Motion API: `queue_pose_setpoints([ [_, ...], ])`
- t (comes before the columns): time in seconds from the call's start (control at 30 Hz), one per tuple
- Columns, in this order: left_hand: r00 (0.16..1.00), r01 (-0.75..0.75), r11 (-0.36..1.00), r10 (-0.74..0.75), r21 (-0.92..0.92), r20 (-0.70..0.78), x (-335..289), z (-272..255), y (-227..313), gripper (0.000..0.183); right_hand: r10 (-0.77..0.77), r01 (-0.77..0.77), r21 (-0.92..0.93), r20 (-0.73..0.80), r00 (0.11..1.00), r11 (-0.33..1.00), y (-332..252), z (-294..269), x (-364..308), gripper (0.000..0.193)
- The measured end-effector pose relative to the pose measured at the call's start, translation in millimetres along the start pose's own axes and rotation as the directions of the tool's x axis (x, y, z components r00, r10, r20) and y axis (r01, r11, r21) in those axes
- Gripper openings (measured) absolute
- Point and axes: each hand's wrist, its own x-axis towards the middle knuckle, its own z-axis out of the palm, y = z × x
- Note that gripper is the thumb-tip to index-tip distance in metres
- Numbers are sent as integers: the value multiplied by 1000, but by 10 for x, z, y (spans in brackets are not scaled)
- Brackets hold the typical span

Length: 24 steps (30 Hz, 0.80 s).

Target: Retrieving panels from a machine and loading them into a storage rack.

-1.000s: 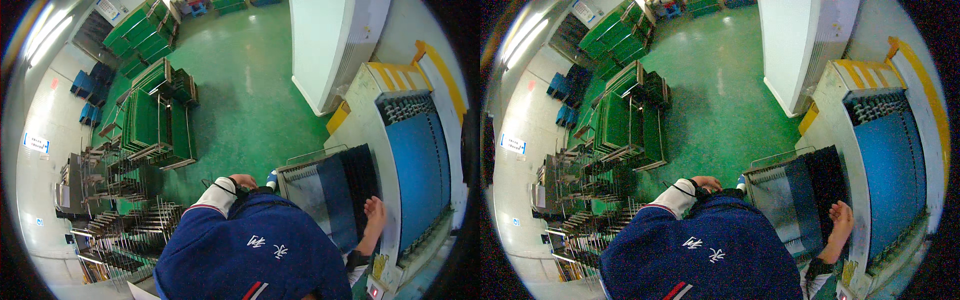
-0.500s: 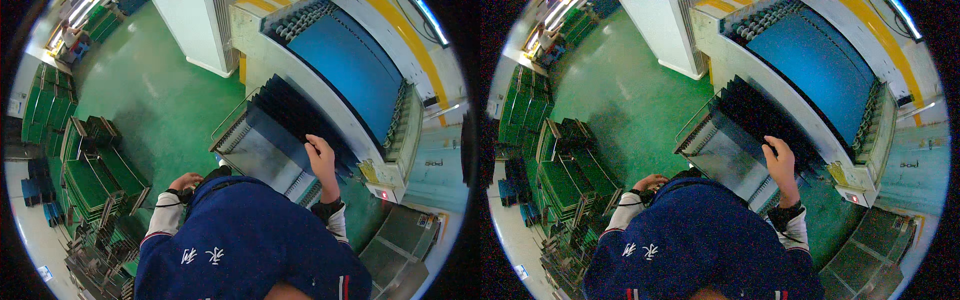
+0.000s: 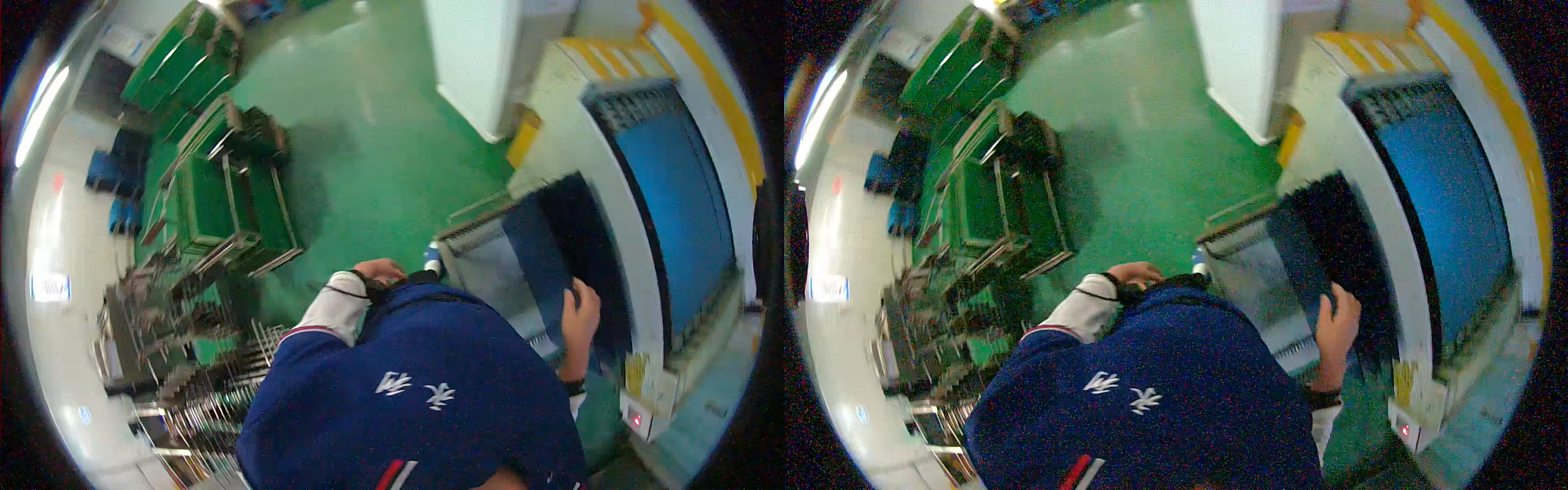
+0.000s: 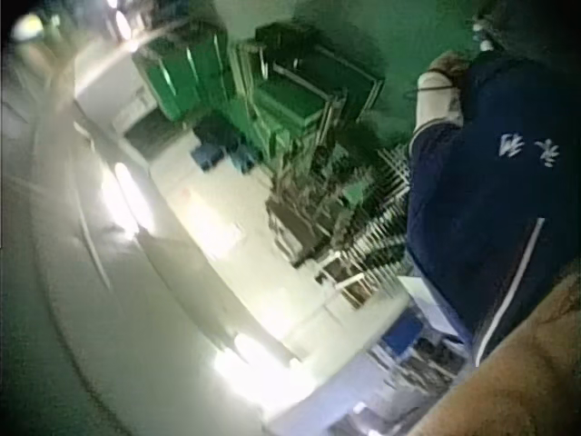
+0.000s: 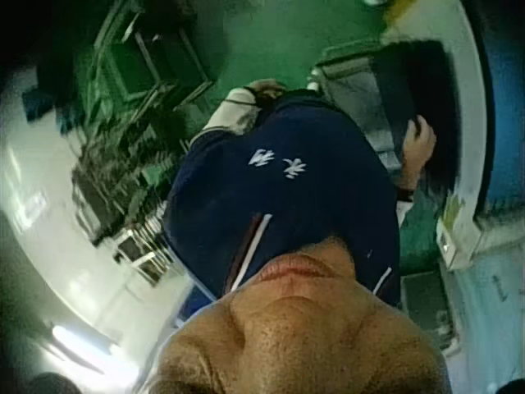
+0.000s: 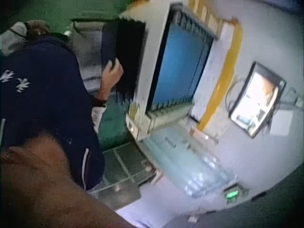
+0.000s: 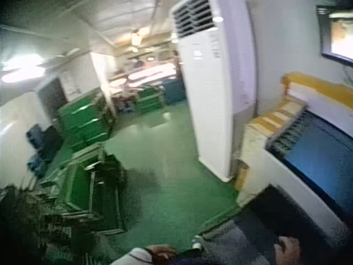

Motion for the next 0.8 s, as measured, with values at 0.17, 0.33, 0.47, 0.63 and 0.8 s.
queue_pose_setpoints([
  [0.17,781,598,718,-621,-357,59,237,-25,372,38,7,-7,-17,10,1000,1000,149,77,-41,29],
  [0.33,771,614,713,-633,-340,65,203,-18,379,38,-84,88,-99,41,996,991,161,97,-86,33],
  [0.47,770,607,708,-637,-360,46,210,93,45,48,-130,136,-257,39,991,957,29,171,-292,37],
  [0.63,791,584,726,-610,-364,53,232,93,39,44,-127,126,-278,14,992,952,-69,220,-405,39],
  [0.8,787,590,729,-615,-347,47,232,52,266,41,-150,140,-209,-30,988,968,33,271,-384,37],
])
